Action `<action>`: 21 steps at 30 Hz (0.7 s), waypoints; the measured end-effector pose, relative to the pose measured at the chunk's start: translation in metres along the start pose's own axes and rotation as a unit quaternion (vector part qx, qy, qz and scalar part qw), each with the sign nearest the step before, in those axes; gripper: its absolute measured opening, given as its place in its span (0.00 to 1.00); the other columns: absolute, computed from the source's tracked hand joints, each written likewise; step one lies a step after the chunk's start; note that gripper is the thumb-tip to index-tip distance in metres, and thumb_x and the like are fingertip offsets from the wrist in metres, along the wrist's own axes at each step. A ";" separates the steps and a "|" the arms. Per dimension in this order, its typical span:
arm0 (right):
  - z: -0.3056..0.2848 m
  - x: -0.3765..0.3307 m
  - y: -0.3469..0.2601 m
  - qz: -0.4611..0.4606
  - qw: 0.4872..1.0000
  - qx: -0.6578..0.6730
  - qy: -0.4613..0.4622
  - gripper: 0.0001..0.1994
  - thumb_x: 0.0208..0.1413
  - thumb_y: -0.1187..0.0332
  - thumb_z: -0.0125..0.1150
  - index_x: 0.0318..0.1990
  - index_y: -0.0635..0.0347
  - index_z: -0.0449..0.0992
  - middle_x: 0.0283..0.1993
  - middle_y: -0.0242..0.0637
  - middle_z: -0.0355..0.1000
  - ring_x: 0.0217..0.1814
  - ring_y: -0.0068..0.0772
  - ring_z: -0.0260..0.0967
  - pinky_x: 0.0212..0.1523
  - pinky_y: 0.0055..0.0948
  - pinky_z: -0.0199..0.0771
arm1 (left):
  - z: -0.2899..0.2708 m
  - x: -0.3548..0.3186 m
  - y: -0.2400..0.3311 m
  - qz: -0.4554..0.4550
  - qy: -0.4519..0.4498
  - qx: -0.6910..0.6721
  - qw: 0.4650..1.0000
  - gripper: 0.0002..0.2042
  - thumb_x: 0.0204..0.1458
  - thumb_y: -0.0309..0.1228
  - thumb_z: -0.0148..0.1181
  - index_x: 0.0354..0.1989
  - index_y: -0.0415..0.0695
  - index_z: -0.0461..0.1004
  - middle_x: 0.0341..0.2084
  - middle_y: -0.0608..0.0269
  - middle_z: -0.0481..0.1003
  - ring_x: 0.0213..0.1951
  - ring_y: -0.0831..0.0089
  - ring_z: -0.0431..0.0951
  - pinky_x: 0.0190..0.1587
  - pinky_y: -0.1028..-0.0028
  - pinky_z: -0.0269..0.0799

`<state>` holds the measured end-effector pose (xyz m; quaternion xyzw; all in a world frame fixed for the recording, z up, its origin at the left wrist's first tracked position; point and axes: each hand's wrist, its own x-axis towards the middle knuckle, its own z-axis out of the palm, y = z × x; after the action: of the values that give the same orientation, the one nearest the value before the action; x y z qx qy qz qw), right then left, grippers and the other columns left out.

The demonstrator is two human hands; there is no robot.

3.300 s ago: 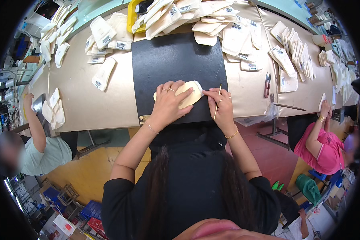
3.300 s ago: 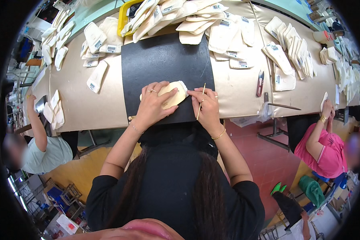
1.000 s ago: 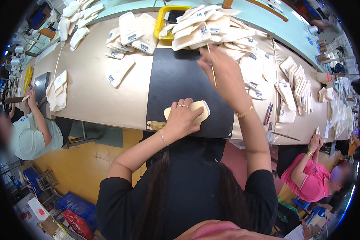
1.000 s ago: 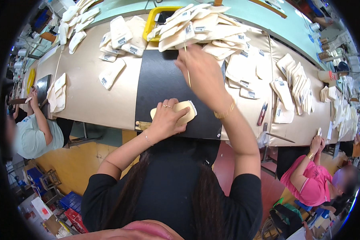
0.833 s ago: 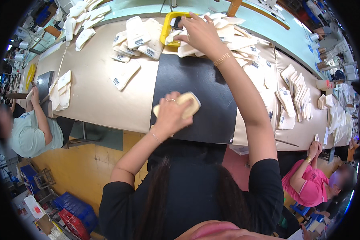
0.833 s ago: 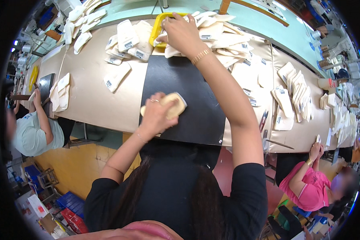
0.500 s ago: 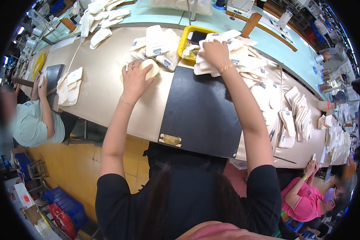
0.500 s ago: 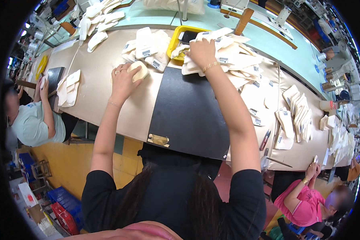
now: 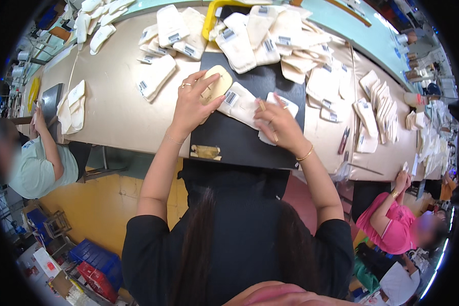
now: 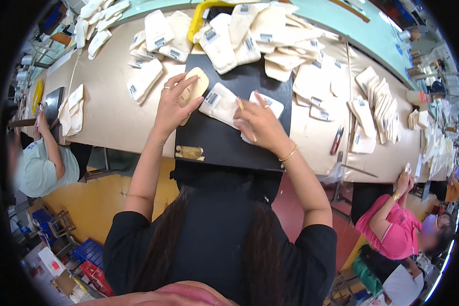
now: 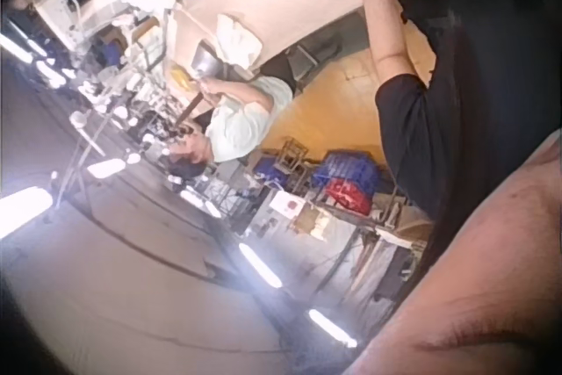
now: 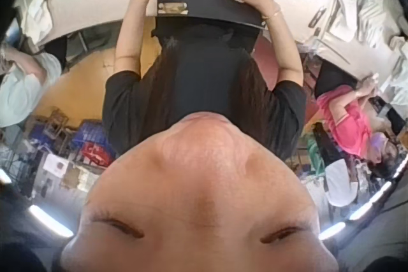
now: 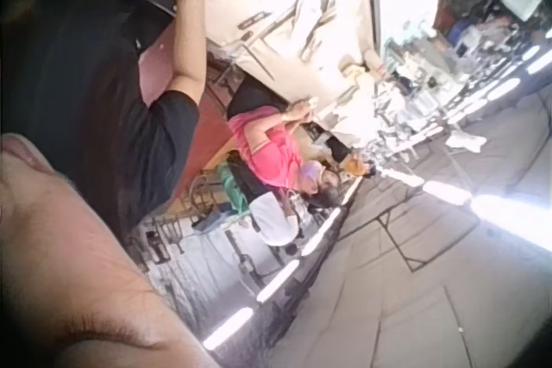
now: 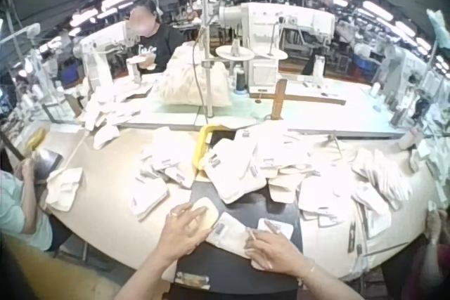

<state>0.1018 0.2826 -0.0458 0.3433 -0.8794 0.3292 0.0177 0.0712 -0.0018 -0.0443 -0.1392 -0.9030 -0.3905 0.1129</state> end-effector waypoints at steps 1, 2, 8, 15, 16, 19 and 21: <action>-0.005 -0.007 -0.001 0.013 0.999 0.006 0.048 0.07 0.57 0.68 0.67 0.42 0.54 0.78 0.53 0.42 0.77 0.67 0.43 0.70 0.74 0.54 0.54 | 0.001 -0.003 0.005 0.020 -0.026 0.002 0.999 0.27 0.46 0.40 0.75 0.58 0.54 0.79 0.58 0.51 0.72 0.60 0.54 0.71 0.64 0.59 0.64; -0.008 -0.014 -0.002 0.052 0.993 -0.001 0.102 0.07 0.57 0.68 0.68 0.41 0.54 0.78 0.54 0.41 0.77 0.68 0.43 0.69 0.75 0.54 0.53 | 0.002 -0.005 0.009 0.040 -0.050 0.001 0.998 0.27 0.46 0.39 0.75 0.57 0.53 0.79 0.58 0.52 0.72 0.61 0.54 0.71 0.64 0.59 0.66; 0.003 -0.048 -0.018 0.115 0.988 -0.083 0.069 0.21 0.52 0.58 0.73 0.48 0.56 0.73 0.66 0.43 0.70 0.75 0.46 0.60 0.75 0.54 0.52 | 0.022 0.018 0.014 0.230 -0.196 0.025 0.953 0.27 0.42 0.40 0.75 0.55 0.55 0.80 0.55 0.54 0.73 0.63 0.54 0.69 0.66 0.54 0.62; 0.015 -0.085 -0.030 0.151 0.974 -0.161 0.058 0.27 0.49 0.56 0.74 0.53 0.57 0.72 0.69 0.45 0.66 0.75 0.50 0.58 0.75 0.56 0.52 | 0.028 -0.005 0.019 0.196 -0.262 0.092 0.940 0.29 0.42 0.43 0.75 0.56 0.57 0.80 0.54 0.55 0.72 0.61 0.54 0.69 0.61 0.56 0.63; 0.008 -0.087 -0.028 0.148 0.973 -0.168 0.057 0.26 0.50 0.57 0.74 0.53 0.57 0.72 0.69 0.46 0.66 0.75 0.50 0.58 0.74 0.57 0.52 | 0.026 -0.018 0.023 0.192 -0.248 0.096 0.945 0.28 0.42 0.43 0.75 0.57 0.58 0.80 0.54 0.56 0.72 0.60 0.54 0.69 0.61 0.57 0.63; -0.012 -0.080 -0.020 0.110 0.970 -0.165 0.139 0.20 0.51 0.69 0.70 0.52 0.60 0.75 0.57 0.47 0.75 0.61 0.48 0.73 0.61 0.48 0.71 | 0.025 -0.054 0.038 0.180 -0.206 0.120 0.954 0.28 0.43 0.44 0.74 0.57 0.60 0.80 0.54 0.58 0.71 0.59 0.54 0.68 0.59 0.58 0.61; -0.022 -0.068 -0.017 0.107 0.963 -0.116 0.217 0.18 0.51 0.72 0.69 0.51 0.62 0.76 0.51 0.46 0.78 0.51 0.47 0.79 0.50 0.41 0.79 | 0.024 -0.068 0.046 0.190 -0.187 0.133 0.954 0.27 0.45 0.47 0.73 0.57 0.59 0.79 0.55 0.60 0.72 0.57 0.57 0.69 0.56 0.58 0.61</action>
<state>0.1597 0.3264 -0.0361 0.1635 -0.9183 0.2911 0.2126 0.1484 0.0349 -0.0514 -0.3627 -0.9086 -0.2046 0.0316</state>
